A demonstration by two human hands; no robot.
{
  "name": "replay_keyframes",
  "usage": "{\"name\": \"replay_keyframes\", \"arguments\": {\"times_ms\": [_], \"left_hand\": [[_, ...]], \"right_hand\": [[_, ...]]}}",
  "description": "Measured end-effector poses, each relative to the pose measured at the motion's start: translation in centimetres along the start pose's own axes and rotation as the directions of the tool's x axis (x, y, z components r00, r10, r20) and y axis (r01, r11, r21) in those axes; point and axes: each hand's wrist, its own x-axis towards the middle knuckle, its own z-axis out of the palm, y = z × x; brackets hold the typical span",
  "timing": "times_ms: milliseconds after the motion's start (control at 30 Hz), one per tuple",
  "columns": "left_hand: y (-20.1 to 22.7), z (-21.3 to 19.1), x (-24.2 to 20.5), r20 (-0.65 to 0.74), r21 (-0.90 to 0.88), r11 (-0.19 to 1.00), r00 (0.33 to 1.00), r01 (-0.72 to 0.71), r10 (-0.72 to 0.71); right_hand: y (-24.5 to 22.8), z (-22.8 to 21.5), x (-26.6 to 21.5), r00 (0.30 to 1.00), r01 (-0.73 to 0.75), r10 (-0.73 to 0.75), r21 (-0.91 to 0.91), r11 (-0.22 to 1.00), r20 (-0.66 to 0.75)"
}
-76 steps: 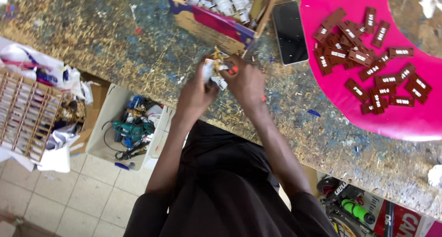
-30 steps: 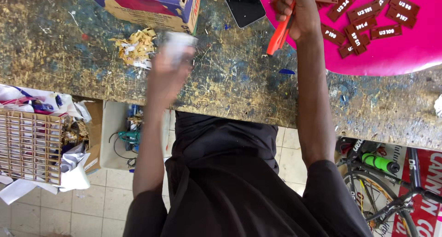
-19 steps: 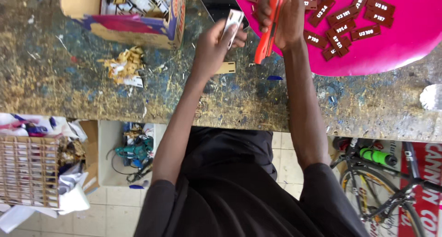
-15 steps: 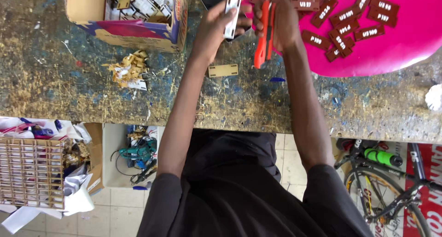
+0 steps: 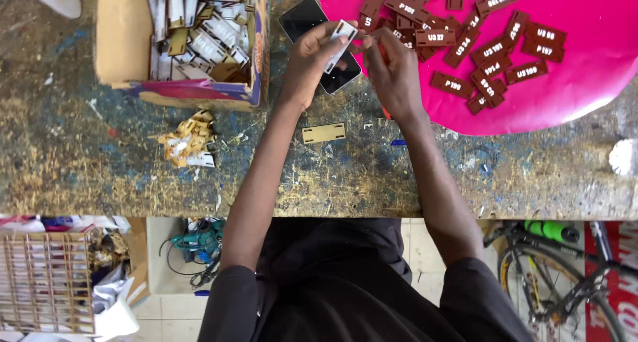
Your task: The person peels white labels off small rectangular pieces using a red tool. The person places the peeled pieces onto a pink tray and discards the labels onto the table.
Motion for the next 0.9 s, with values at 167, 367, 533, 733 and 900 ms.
{"name": "replay_keyframes", "arguments": {"times_ms": [167, 367, 533, 733, 900], "left_hand": [[-0.4, 1.2, 0.4, -0.06, 0.068, 0.998, 0.998, 0.013, -0.009], [2.7, 2.0, -1.0, -0.053, 0.071, 0.997, 0.998, -0.014, 0.018], [3.1, 1.6, -1.2, -0.026, 0.071, 0.997, 1.0, 0.019, -0.017], [0.9, 1.0, -0.5, -0.095, 0.033, 0.998, 0.994, 0.056, -0.052], [2.2, 0.3, -1.1, 0.126, -0.043, 0.998, 0.991, 0.047, -0.041]], "right_hand": [[2.2, 0.1, 0.1, 0.992, 0.117, -0.123, -0.127, 0.985, -0.04], [1.2, 0.7, -0.1, 0.997, 0.065, -0.069, -0.09, 0.994, -0.041], [1.5, 0.9, -0.3, 0.995, 0.093, -0.097, -0.103, 0.99, -0.034], [1.1, 0.6, 0.0, 0.988, 0.138, -0.146, -0.138, 0.981, -0.051], [2.8, 0.7, -0.2, 0.994, 0.086, -0.095, -0.135, 0.987, -0.057]]}}
